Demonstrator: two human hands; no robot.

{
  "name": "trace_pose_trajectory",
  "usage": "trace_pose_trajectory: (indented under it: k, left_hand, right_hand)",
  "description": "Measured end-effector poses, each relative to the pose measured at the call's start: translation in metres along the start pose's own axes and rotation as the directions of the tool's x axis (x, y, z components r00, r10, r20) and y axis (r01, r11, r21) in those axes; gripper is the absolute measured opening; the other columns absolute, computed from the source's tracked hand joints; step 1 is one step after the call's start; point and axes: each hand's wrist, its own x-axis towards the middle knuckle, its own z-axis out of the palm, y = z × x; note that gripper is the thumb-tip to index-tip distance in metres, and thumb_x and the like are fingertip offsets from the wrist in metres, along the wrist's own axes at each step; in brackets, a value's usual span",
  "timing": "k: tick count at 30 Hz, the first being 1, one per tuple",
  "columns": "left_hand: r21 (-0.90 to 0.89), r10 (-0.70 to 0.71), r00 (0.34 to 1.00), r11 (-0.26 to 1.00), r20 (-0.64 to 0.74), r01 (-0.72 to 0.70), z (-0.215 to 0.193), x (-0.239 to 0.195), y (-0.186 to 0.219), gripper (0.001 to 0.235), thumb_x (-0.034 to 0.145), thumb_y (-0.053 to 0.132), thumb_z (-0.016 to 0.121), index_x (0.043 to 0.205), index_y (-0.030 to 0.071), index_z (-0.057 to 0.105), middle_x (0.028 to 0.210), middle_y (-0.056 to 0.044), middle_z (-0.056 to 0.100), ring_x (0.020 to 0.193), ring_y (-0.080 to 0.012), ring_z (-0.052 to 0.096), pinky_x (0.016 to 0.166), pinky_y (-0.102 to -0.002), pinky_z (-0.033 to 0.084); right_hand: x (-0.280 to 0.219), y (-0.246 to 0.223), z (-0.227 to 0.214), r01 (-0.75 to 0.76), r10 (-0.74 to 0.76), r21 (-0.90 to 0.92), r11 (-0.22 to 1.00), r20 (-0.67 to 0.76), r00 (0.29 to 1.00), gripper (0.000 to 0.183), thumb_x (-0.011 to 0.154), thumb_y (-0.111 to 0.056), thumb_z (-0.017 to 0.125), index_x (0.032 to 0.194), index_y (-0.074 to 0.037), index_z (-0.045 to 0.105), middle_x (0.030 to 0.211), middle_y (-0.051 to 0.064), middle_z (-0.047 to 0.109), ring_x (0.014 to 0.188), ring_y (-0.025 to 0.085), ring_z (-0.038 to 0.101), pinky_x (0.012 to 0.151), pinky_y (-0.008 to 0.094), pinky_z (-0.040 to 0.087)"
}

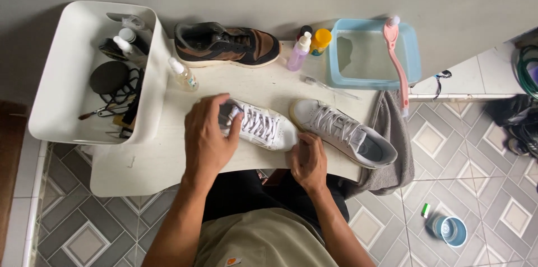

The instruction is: The person threads white shoelaces through the eyelets of a pair of white sneakers placed on a table. They pull the laces tight, arrange them, and tie knots on both shoes. The person also uses a spray bottle to apply liquid to the shoes and wipes them with a cloth.

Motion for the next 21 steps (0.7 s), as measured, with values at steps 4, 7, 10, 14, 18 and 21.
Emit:
trace_pose_trajectory:
  k: [4, 7, 10, 14, 18, 21]
  left_hand:
    - [-0.087, -0.057, 0.993, 0.994, 0.108, 0.067, 0.017, -0.025, 0.017, 0.075, 0.084, 0.04, 0.076, 0.142, -0.001, 0.052, 0.127, -0.025, 0.062, 0.115, -0.0437, 0.061, 0.102, -0.055, 0.042]
    - [-0.094, -0.069, 0.998, 0.993, 0.011, 0.07, 0.045, -0.049, 0.018, 0.092, 0.087, 0.049, 0.071, 0.152, -0.008, 0.038, 0.144, -0.031, 0.049, 0.135, -0.0489, 0.044, 0.117, -0.057, 0.022]
    - [-0.12, -0.06, 0.997, 0.991, -0.054, 0.054, 0.053, -0.054, 0.007, 0.089, 0.095, 0.054, 0.063, 0.154, -0.003, 0.029, 0.145, -0.026, 0.051, 0.137, -0.0427, 0.049, 0.121, -0.059, 0.027]
    - [-0.216, 0.067, 0.972, 0.969, -0.225, -0.117, 0.096, -0.057, -0.045, 0.066, 0.088, 0.045, 0.077, 0.127, -0.003, 0.055, 0.105, -0.014, 0.061, 0.101, -0.031, 0.059, 0.111, -0.046, 0.027]
    - [-0.307, 0.127, 0.946, 0.925, -0.3, -0.222, 0.125, -0.047, -0.108, 0.066, 0.082, 0.061, 0.074, 0.108, 0.003, 0.058, 0.082, -0.008, 0.063, 0.086, -0.0266, 0.062, 0.107, -0.039, 0.037]
    - [-0.32, 0.177, 0.928, 0.904, -0.327, -0.285, 0.102, -0.021, -0.114, 0.067, 0.083, 0.061, 0.073, 0.11, 0.001, 0.06, 0.078, -0.008, 0.065, 0.083, -0.0259, 0.062, 0.109, -0.038, 0.039]
  right_hand:
    - [0.005, -0.008, -0.009, -0.077, 0.071, 0.081, 0.994, 0.08, 0.994, 0.029, 0.091, -0.006, 0.067, 0.12, -0.003, 0.059, 0.105, 0.017, 0.066, 0.094, 0.039, 0.071, 0.081, 0.051, 0.059]
    - [0.014, -0.059, -0.045, -0.248, 0.208, 0.247, 0.937, 0.177, 0.962, 0.047, 0.082, 0.003, 0.072, 0.127, 0.002, 0.055, 0.113, 0.021, 0.068, 0.104, 0.04, 0.071, 0.087, 0.049, 0.061]
    - [0.019, -0.08, -0.096, -0.124, 0.119, 0.106, 0.987, 0.049, 0.992, 0.03, 0.09, -0.008, 0.068, 0.118, -0.002, 0.059, 0.116, 0.013, 0.068, 0.104, 0.025, 0.068, 0.092, 0.035, 0.058]
    - [0.038, -0.046, -0.139, -0.083, 0.069, -0.071, 0.994, -0.182, 0.981, 0.043, 0.083, 0.007, 0.075, 0.123, 0.001, 0.061, 0.115, 0.02, 0.064, 0.111, 0.041, 0.066, 0.093, 0.05, 0.056]
    - [0.05, -0.023, -0.157, -0.383, 0.398, -0.412, 0.827, -0.053, 0.916, 0.047, 0.087, -0.012, 0.075, 0.131, -0.003, 0.062, 0.122, 0.022, 0.067, 0.118, 0.049, 0.062, 0.099, 0.062, 0.049]
    - [0.056, -0.032, -0.159, -0.503, 0.573, -0.485, 0.715, -0.006, 0.82, 0.044, 0.089, -0.018, 0.072, 0.132, -0.013, 0.066, 0.109, 0.015, 0.075, 0.107, 0.041, 0.069, 0.095, 0.056, 0.052]
